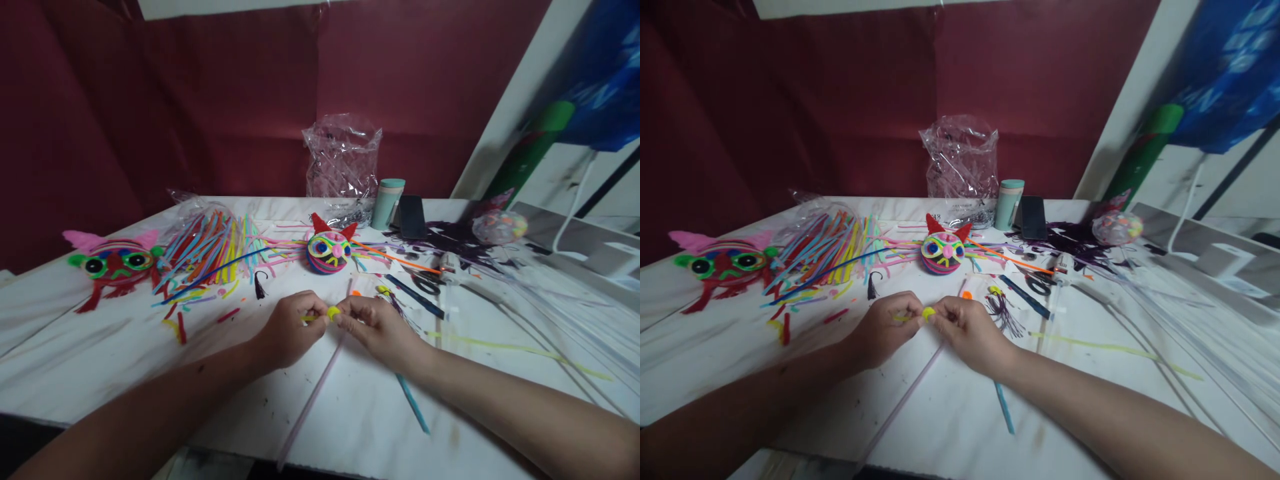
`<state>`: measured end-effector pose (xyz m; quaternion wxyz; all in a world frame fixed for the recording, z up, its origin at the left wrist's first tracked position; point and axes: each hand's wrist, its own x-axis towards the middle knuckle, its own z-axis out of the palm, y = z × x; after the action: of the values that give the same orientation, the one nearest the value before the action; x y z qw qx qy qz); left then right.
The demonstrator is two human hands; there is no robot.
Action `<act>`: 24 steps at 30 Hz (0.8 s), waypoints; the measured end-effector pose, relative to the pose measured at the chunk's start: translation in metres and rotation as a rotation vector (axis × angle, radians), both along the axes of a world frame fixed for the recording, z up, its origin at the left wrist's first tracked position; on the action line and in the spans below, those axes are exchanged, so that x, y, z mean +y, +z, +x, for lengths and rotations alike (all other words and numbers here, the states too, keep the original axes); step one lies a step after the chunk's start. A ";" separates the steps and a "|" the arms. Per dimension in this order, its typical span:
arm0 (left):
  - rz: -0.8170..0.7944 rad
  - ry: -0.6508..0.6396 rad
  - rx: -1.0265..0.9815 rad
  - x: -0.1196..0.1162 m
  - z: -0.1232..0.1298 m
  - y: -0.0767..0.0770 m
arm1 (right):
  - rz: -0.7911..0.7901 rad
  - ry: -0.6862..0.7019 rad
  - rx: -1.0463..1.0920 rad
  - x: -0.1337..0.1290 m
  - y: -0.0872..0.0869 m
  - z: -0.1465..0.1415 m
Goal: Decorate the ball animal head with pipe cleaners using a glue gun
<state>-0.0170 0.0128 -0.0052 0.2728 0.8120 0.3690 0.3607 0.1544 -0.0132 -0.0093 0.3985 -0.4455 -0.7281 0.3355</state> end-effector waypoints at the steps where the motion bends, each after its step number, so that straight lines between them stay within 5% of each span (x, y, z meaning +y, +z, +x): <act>1: -0.009 0.005 0.008 0.001 0.000 -0.001 | 0.020 -0.014 -0.021 0.001 0.001 0.001; 6: 0.021 0.102 0.235 -0.006 0.002 -0.005 | 0.097 -0.120 -0.055 0.013 0.007 0.014; 12: 0.211 -0.143 0.833 -0.018 0.005 -0.016 | 0.078 -0.144 0.009 0.019 0.009 0.020; 15: 0.306 -0.269 0.797 -0.014 -0.002 -0.012 | 0.006 -0.114 0.146 0.019 0.011 0.018; 19: 0.339 -0.479 0.484 -0.005 -0.020 0.017 | -0.102 -0.020 0.520 0.020 0.028 0.023; 22: 0.435 -0.262 0.281 0.015 -0.036 0.038 | -0.071 0.020 0.763 0.017 0.050 0.031; 24: 0.514 0.027 0.245 0.036 -0.047 0.042 | -0.045 0.025 0.843 0.014 0.061 0.036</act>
<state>-0.0642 0.0490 0.0368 0.0067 0.8871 0.3065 0.3450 0.1900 0.0008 0.0520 0.6475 -0.2690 -0.4991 0.5091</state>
